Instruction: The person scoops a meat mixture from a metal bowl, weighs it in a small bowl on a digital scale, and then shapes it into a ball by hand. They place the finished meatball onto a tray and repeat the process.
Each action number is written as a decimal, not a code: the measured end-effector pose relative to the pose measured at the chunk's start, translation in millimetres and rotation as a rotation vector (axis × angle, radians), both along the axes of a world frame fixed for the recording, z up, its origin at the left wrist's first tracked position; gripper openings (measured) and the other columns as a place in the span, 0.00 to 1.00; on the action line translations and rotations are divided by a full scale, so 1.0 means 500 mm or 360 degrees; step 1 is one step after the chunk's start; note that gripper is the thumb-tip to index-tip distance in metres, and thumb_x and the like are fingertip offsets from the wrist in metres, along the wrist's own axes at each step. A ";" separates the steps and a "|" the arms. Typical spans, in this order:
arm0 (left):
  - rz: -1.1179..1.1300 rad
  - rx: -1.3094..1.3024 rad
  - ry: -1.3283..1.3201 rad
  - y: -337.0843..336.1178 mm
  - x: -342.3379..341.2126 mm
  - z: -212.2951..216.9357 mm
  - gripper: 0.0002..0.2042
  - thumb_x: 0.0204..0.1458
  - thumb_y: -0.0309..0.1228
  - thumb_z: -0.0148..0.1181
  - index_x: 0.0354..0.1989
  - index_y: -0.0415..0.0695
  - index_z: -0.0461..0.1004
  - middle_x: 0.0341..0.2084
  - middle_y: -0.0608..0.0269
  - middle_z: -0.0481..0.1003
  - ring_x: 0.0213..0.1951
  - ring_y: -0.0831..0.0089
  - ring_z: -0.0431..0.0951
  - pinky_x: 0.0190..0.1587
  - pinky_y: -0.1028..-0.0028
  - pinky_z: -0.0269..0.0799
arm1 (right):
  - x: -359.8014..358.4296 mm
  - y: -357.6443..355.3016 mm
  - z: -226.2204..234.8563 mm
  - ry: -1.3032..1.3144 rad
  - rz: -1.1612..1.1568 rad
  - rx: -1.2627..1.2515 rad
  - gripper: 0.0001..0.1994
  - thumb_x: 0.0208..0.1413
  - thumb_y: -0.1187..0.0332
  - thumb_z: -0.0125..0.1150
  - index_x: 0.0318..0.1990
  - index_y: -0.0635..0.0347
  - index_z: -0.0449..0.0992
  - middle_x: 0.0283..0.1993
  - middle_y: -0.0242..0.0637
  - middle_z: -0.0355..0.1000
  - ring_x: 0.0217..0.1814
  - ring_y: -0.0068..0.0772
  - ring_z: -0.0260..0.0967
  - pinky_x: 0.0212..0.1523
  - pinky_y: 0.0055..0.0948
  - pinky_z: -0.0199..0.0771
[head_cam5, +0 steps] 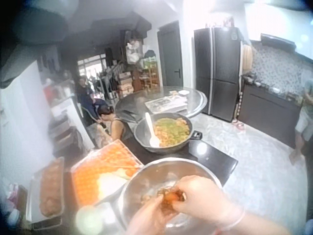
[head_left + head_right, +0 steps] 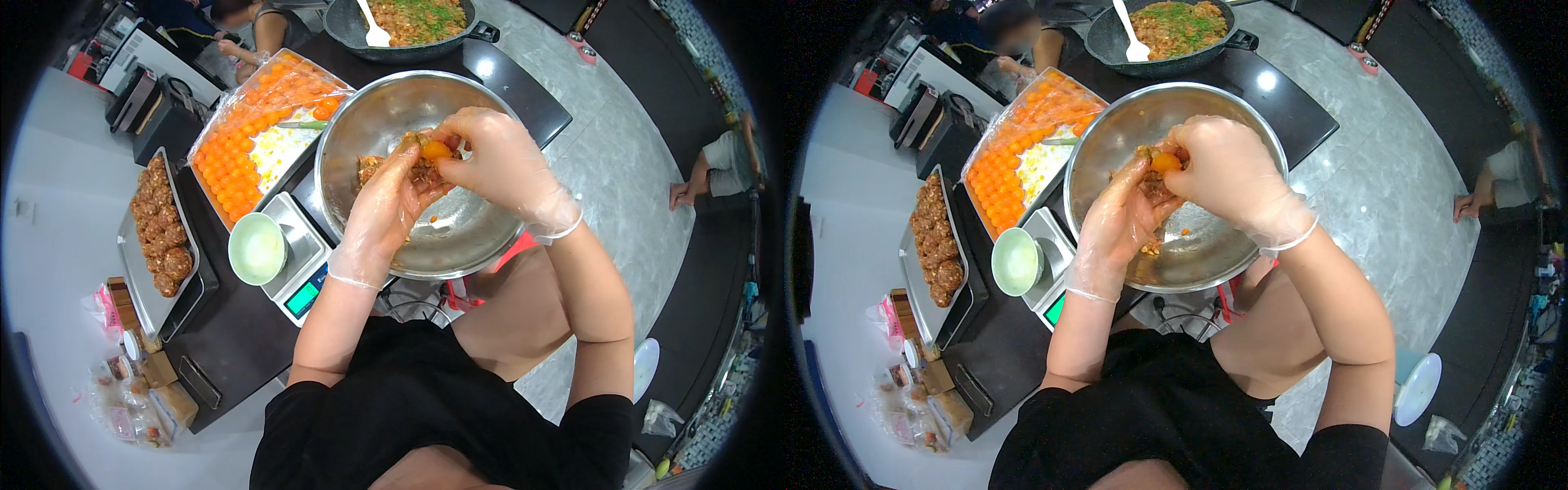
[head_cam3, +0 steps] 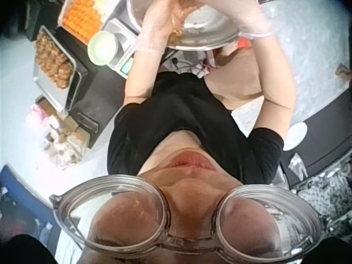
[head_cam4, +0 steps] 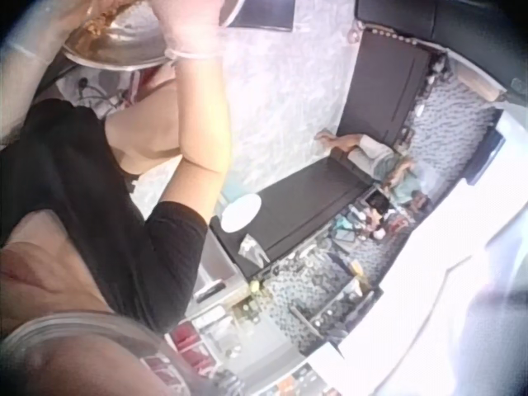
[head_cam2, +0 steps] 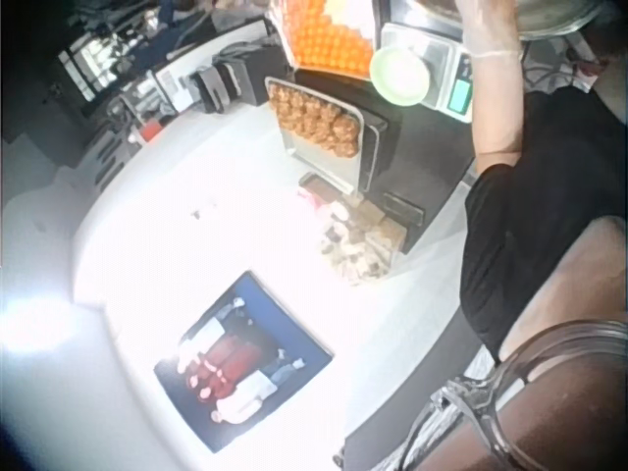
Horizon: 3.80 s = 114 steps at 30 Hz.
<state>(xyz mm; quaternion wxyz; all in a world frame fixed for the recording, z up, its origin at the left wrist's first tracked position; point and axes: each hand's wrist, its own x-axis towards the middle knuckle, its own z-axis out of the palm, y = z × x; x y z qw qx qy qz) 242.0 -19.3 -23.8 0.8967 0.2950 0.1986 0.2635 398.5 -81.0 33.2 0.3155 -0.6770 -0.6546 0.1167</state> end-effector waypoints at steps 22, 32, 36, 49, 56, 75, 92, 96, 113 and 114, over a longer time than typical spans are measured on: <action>0.0000 0.0047 0.0092 -0.011 -0.019 0.026 0.18 0.63 0.35 0.50 0.57 0.40 0.64 0.50 0.56 0.71 0.51 0.65 0.74 0.58 0.61 0.70 | 0.005 -0.018 -0.014 0.0738 0.0268 0.0035 0.12 0.48 0.74 0.66 0.43 0.60 0.81 0.34 0.37 0.73 0.38 0.28 0.73 0.40 0.25 0.72; -0.0284 -0.0427 -0.0368 -0.008 -0.031 0.023 0.20 0.64 0.34 0.47 0.60 0.35 0.60 0.54 0.47 0.68 0.56 0.56 0.71 0.60 0.59 0.70 | 0.023 -0.053 0.031 0.0144 0.0451 0.0269 0.18 0.41 0.73 0.71 0.44 0.59 0.81 0.32 0.35 0.73 0.37 0.32 0.70 0.43 0.31 0.71; -0.0299 -0.0418 -0.0351 -0.011 -0.027 0.023 0.20 0.64 0.33 0.47 0.61 0.35 0.59 0.56 0.47 0.67 0.58 0.58 0.70 0.61 0.59 0.69 | 0.005 -0.062 0.033 0.0117 0.0312 0.0297 0.16 0.40 0.74 0.72 0.41 0.60 0.82 0.31 0.34 0.74 0.36 0.31 0.70 0.42 0.30 0.72; -0.0027 -0.0165 -0.0174 -0.024 -0.023 0.029 0.18 0.63 0.30 0.48 0.61 0.41 0.62 0.52 0.57 0.69 0.54 0.66 0.72 0.59 0.64 0.70 | -0.044 -0.068 -0.019 0.0296 0.0016 0.0458 0.10 0.42 0.72 0.70 0.35 0.59 0.82 0.35 0.37 0.77 0.35 0.36 0.72 0.39 0.33 0.72; -0.0180 -0.0297 -0.0391 -0.023 -0.037 0.037 0.20 0.64 0.32 0.46 0.63 0.42 0.59 0.52 0.56 0.69 0.54 0.65 0.72 0.56 0.65 0.73 | -0.021 -0.054 -0.003 -0.0395 0.0375 0.0768 0.16 0.39 0.69 0.71 0.40 0.51 0.81 0.47 0.35 0.74 0.47 0.39 0.71 0.47 0.36 0.71; 0.0153 -0.0439 -0.0144 -0.055 0.003 0.038 0.17 0.65 0.35 0.45 0.59 0.40 0.62 0.54 0.56 0.67 0.56 0.67 0.69 0.60 0.64 0.68 | -0.048 -0.029 -0.054 0.0018 0.0008 0.0266 0.19 0.57 0.63 0.55 0.55 0.56 0.71 0.54 0.42 0.70 0.60 0.47 0.65 0.66 0.53 0.48; 0.0042 -0.0032 -0.0345 -0.062 0.011 0.039 0.17 0.67 0.34 0.38 0.60 0.40 0.62 0.54 0.56 0.68 0.55 0.69 0.71 0.59 0.64 0.68 | -0.033 -0.040 -0.050 -0.0703 0.0114 0.0698 0.28 0.49 0.54 0.64 0.56 0.56 0.70 0.55 0.39 0.71 0.63 0.45 0.64 0.69 0.58 0.46; 0.0183 -0.0171 -0.0317 -0.071 0.018 0.043 0.19 0.67 0.34 0.38 0.62 0.40 0.59 0.57 0.54 0.65 0.58 0.67 0.68 0.61 0.63 0.65 | -0.028 -0.036 -0.044 -0.0616 0.0169 0.0541 0.31 0.49 0.53 0.64 0.59 0.56 0.67 0.58 0.42 0.68 0.65 0.49 0.61 0.69 0.58 0.44; 0.0111 -0.0058 -0.0161 -0.064 0.050 0.055 0.21 0.67 0.36 0.36 0.62 0.35 0.59 0.57 0.54 0.66 0.58 0.68 0.68 0.62 0.70 0.64 | -0.051 -0.035 -0.061 -0.0211 0.0110 0.0719 0.24 0.52 0.73 0.53 0.59 0.60 0.68 0.54 0.43 0.73 0.58 0.45 0.70 0.70 0.59 0.40; 0.0127 -0.0006 -0.0128 -0.064 0.051 0.052 0.21 0.67 0.36 0.36 0.62 0.35 0.59 0.56 0.54 0.67 0.58 0.68 0.69 0.61 0.69 0.64 | -0.050 -0.032 -0.066 -0.0172 0.0121 0.0709 0.24 0.52 0.72 0.54 0.59 0.59 0.68 0.55 0.42 0.72 0.60 0.44 0.68 0.70 0.59 0.38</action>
